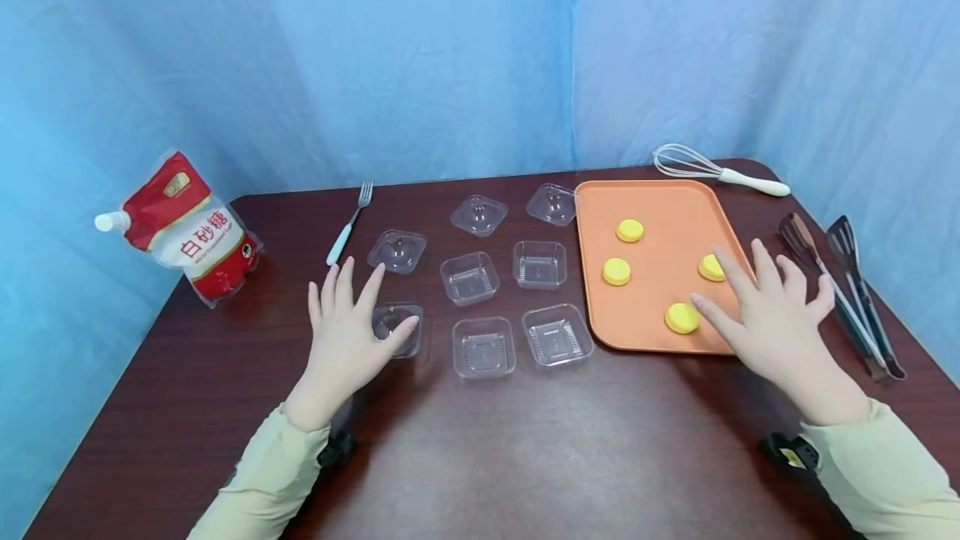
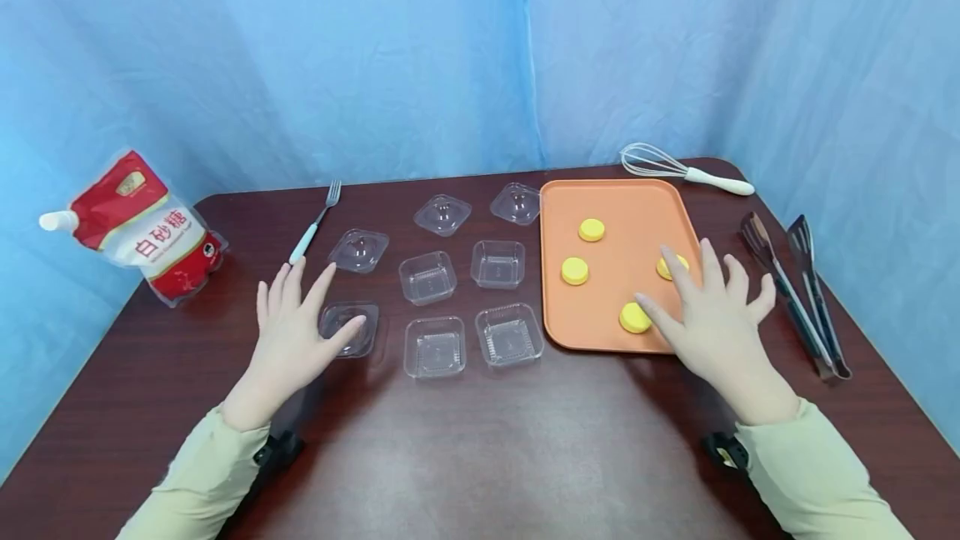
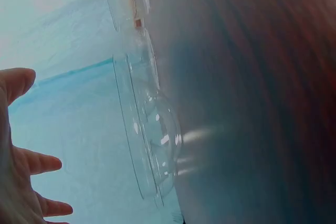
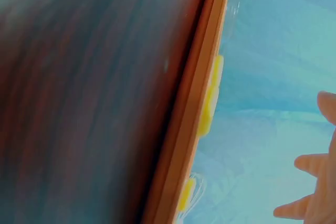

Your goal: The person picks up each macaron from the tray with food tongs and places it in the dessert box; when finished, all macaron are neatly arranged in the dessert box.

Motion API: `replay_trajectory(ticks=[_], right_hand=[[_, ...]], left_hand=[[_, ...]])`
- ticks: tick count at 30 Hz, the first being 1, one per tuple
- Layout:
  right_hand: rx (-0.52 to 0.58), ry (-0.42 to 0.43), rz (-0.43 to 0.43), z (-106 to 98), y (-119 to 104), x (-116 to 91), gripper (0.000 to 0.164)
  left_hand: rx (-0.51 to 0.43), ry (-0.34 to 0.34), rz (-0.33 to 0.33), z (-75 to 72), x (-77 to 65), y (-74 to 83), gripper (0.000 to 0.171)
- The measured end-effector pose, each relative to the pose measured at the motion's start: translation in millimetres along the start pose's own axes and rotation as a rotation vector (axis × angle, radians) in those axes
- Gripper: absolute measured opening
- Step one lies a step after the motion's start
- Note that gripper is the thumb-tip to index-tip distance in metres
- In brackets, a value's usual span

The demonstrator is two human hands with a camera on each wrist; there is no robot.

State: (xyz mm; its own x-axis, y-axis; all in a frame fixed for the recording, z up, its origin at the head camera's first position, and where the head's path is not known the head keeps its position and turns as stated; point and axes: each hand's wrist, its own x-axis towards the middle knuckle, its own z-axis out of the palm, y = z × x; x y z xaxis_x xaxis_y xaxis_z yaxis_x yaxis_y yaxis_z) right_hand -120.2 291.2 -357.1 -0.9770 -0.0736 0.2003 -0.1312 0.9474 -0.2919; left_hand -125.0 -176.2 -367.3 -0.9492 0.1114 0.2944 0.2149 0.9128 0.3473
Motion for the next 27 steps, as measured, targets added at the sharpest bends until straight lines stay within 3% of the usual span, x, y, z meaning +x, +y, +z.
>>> replay_trajectory(ticks=[5, 8, 13, 20, 23, 27], right_hand=[[0.028, 0.039, -0.004, -0.8, 17.0, -3.1, 0.074], [0.058, 0.044, 0.019, -1.8, 29.2, -2.3, 0.074], [0.127, 0.006, 0.118, -6.8, 53.6, 1.3, 0.076], [0.093, -0.02, 0.28, -8.7, 87.6, 9.6, 0.091], [0.094, -0.037, 0.306, -5.7, 107.6, 14.3, 0.095], [0.195, -0.084, 0.332, -3.1, 132.0, 18.6, 0.099]], left_hand=[[-0.045, 0.058, 0.071, 5.4, 2.0, 7.4, 0.078], [-0.06, 0.054, 0.108, 8.4, 3.2, 12.0, 0.077], [-0.074, 0.016, 0.14, 12.6, 4.4, 20.5, 0.078], [-0.091, -0.023, 0.168, 16.8, 3.1, 33.9, 0.076], [-0.09, -0.042, 0.171, 18.2, 3.0, 38.6, 0.076], [-0.095, -0.095, 0.162, 19.0, 2.3, 44.0, 0.075]])
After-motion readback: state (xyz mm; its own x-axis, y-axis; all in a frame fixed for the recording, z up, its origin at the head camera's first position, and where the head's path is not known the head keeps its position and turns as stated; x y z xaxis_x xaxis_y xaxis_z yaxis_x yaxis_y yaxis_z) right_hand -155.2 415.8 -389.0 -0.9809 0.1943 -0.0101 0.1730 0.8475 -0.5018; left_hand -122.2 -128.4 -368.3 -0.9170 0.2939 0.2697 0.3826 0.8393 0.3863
